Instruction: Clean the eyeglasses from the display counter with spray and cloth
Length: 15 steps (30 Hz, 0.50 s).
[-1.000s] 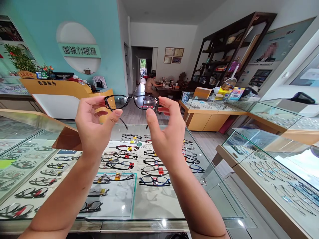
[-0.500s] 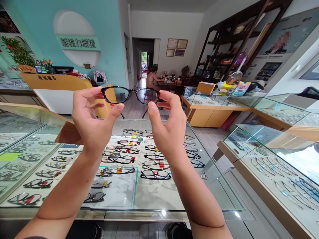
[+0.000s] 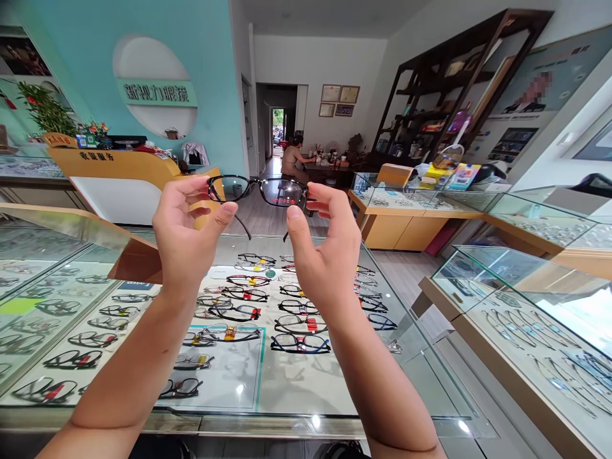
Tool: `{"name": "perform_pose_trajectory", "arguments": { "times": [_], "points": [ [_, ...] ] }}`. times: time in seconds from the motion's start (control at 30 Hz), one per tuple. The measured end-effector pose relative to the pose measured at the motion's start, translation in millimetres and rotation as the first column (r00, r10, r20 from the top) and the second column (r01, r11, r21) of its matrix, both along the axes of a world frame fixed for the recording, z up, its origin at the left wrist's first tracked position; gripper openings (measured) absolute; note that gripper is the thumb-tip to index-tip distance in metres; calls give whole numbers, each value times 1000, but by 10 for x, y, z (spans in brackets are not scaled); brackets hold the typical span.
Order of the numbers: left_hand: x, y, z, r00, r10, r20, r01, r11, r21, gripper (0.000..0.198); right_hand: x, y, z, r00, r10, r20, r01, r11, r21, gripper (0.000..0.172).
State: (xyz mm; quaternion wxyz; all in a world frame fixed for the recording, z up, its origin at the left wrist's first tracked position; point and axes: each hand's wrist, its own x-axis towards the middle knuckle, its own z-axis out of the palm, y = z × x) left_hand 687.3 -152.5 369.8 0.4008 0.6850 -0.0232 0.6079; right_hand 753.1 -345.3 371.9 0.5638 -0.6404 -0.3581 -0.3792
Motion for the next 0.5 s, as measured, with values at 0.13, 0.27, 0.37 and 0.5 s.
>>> {"name": "perform_pose_trajectory", "arguments": {
  "times": [0.13, 0.27, 0.37, 0.5],
  "points": [
    [-4, -11, -1, 1000, 18, 10, -18, 1000, 15, 53, 29, 10, -9, 1000, -4, -20, 4, 1000, 2, 28],
    [-7, -24, -8, 995, 83, 52, -86, 994, 61, 53, 78, 33, -33, 999, -6, -42, 6, 1000, -17, 29],
    [-10, -32, -10, 990, 121, 79, -128, 987, 96, 55, 111, 53, -53, 999, 5, -49, -7, 1000, -26, 29],
    [-20, -40, -8, 985, 150, 88, -160, 978, 134, 57, 135, 79, -73, 997, 26, -71, -28, 999, -22, 31]
  ]
}}
